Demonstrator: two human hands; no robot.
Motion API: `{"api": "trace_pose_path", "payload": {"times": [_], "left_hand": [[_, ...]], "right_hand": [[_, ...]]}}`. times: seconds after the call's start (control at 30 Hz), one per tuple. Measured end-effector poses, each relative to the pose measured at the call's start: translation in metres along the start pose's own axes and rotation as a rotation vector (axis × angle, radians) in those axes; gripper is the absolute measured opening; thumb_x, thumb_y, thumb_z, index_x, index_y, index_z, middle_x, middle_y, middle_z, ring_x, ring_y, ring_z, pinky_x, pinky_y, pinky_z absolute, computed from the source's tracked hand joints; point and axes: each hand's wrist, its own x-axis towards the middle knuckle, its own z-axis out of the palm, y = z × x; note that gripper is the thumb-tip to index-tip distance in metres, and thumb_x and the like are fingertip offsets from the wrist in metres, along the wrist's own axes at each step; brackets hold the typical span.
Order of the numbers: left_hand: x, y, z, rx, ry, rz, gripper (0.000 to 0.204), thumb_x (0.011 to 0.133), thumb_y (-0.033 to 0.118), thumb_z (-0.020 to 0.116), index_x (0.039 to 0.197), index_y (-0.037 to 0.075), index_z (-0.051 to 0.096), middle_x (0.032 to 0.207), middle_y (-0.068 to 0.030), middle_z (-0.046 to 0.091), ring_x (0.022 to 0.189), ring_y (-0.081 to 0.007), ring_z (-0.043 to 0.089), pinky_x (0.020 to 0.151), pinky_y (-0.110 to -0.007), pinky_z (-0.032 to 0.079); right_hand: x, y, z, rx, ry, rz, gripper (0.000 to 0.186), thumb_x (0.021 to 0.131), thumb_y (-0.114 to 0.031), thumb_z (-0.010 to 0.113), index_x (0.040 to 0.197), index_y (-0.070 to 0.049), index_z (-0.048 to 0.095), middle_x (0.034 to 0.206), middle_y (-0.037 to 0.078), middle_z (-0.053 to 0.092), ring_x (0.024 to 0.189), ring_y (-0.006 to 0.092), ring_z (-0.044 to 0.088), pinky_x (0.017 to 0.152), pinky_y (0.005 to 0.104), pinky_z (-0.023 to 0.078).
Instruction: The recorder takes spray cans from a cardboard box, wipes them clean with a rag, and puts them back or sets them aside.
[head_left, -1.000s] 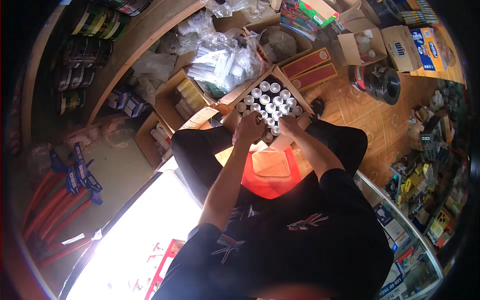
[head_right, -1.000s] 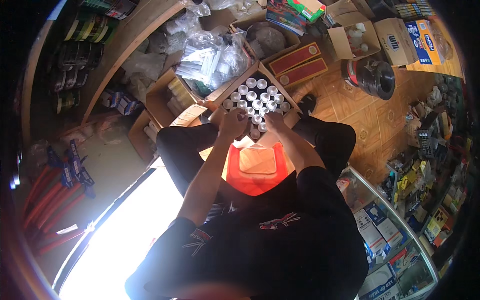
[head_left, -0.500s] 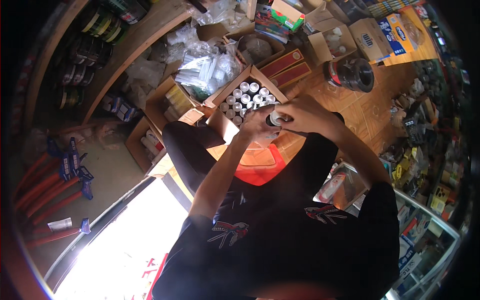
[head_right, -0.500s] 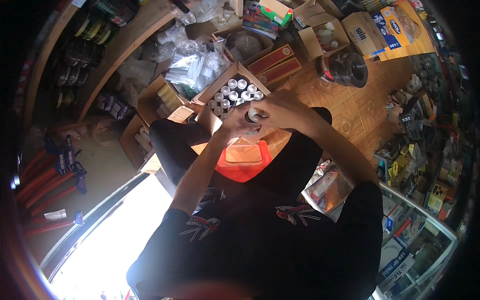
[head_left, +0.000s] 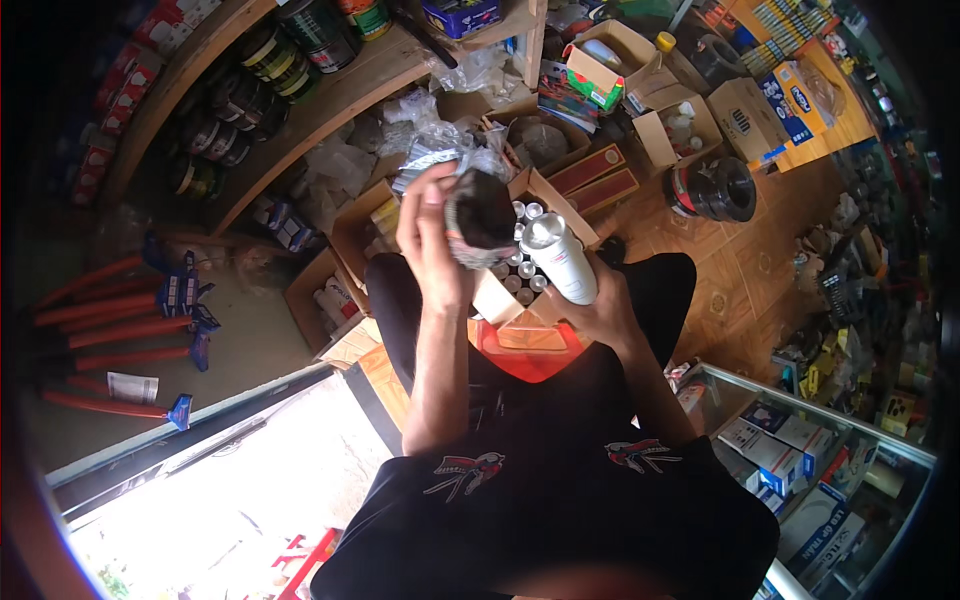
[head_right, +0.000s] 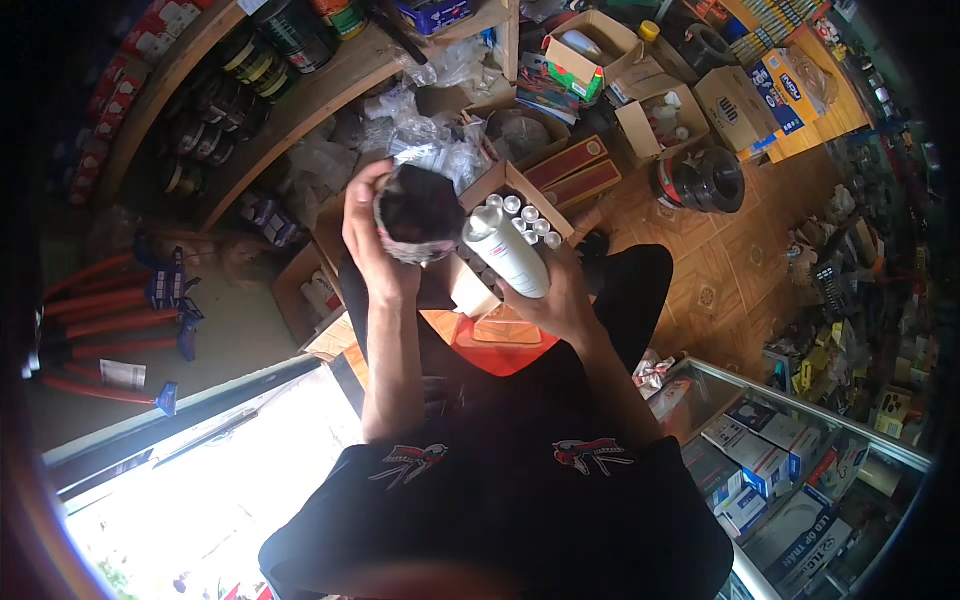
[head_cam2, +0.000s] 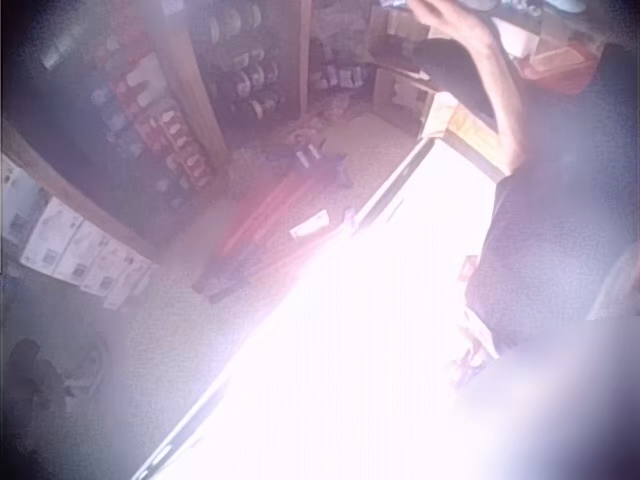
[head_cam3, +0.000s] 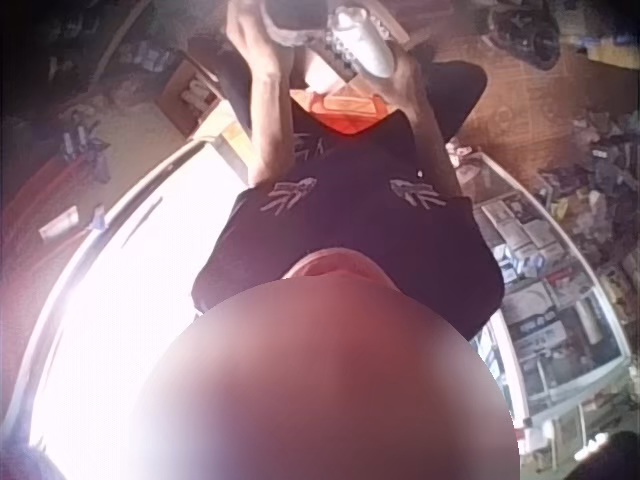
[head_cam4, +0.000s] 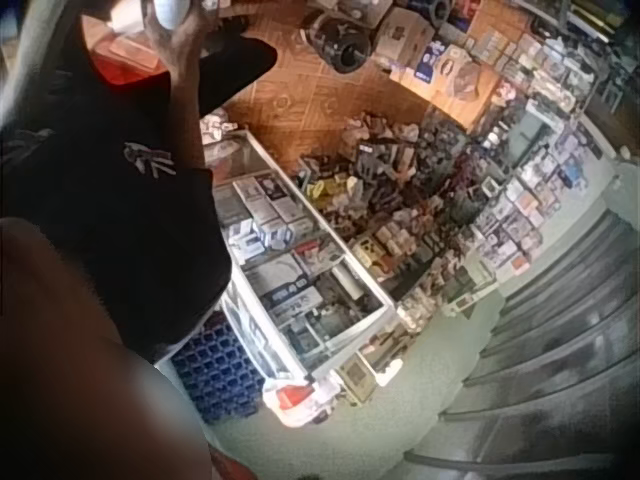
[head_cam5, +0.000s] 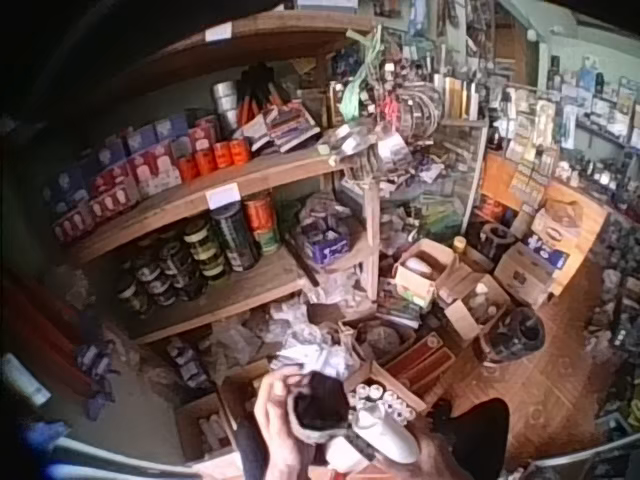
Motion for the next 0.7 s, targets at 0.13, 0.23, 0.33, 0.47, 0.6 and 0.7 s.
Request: {"api": "trace_pose_path", "payload": {"times": [0.13, 0.23, 0.33, 0.47, 0.6, 0.7], "left_hand": [[-0.007, 0.011, 0.019, 0.36, -0.635, 0.121, 0.019, 0.091, 0.014, 0.078, 0.096, -0.004, 0.074, 0.097, -0.0127, 0.075, 0.088, -0.0216, 0.071, 0.083, -0.036, 0.056], [0.01, 0.015, 0.016, -0.112, -0.924, 0.062, 0.009, 0.084, 0.002, 0.083, 0.091, -0.001, 0.078, 0.091, -0.012, 0.078, 0.085, -0.0204, 0.074, 0.081, -0.033, 0.058], [0.015, 0.009, 0.03, -0.579, -1.156, -0.103, 0.019, 0.082, 0.008, 0.083, 0.094, -0.006, 0.076, 0.088, -0.0178, 0.076, 0.085, -0.0281, 0.075, 0.082, -0.038, 0.059], [0.009, 0.019, 0.03, -0.638, -1.059, -0.212, 0.043, 0.084, 0.004, 0.071, 0.124, -0.012, 0.064, 0.088, -0.0188, 0.073, 0.083, -0.0238, 0.073, 0.081, -0.038, 0.06], [0.005, 0.041, 0.021, 0.115, -0.691, -0.07, 0.04, 0.096, -0.009, 0.057, 0.133, 0.003, 0.067, 0.111, -0.0092, 0.075, 0.089, -0.013, 0.07, 0.083, -0.026, 0.054], [-0.005, 0.015, 0.018, 0.086, -0.302, 0.038, 0.032, 0.096, -0.005, 0.061, 0.127, 0.001, 0.067, 0.114, -0.0088, 0.072, 0.107, -0.0127, 0.066, 0.093, -0.026, 0.051]], "right_hand": [[-0.001, -0.032, 0.0, 0.137, -0.133, -0.074, 0.044, 0.08, -0.012, 0.082, 0.117, -0.001, 0.062, 0.091, 0.012, 0.073, 0.079, 0.0212, 0.073, 0.07, 0.0358, 0.059], [-0.012, -0.047, -0.005, 0.665, -0.462, 0.229, 0.042, 0.079, -0.009, 0.081, 0.116, -0.004, 0.062, 0.089, 0.009, 0.069, 0.072, 0.0202, 0.068, 0.067, 0.0339, 0.057], [-0.011, -0.024, 0.013, 1.313, -1.191, 0.366, 0.051, 0.077, -0.011, 0.086, 0.119, 0.0, 0.059, 0.094, 0.011, 0.069, 0.076, 0.0214, 0.068, 0.069, 0.0319, 0.057], [-0.006, -0.043, -0.013, 0.878, -0.777, 0.222, 0.06, 0.083, -0.019, 0.082, 0.133, -0.001, 0.054, 0.098, 0.008, 0.071, 0.092, 0.0225, 0.071, 0.086, 0.035, 0.057], [0.016, -0.065, -0.026, 0.219, -0.225, -0.064, 0.05, 0.08, -0.027, 0.083, 0.117, 0.003, 0.067, 0.093, 0.015, 0.075, 0.076, 0.029, 0.076, 0.07, 0.0393, 0.06], [0.03, -0.071, -0.024, -0.316, -0.009, -0.009, 0.047, 0.074, -0.021, 0.086, 0.11, 0.002, 0.067, 0.085, 0.018, 0.073, 0.078, 0.0261, 0.076, 0.067, 0.0386, 0.058]]}}
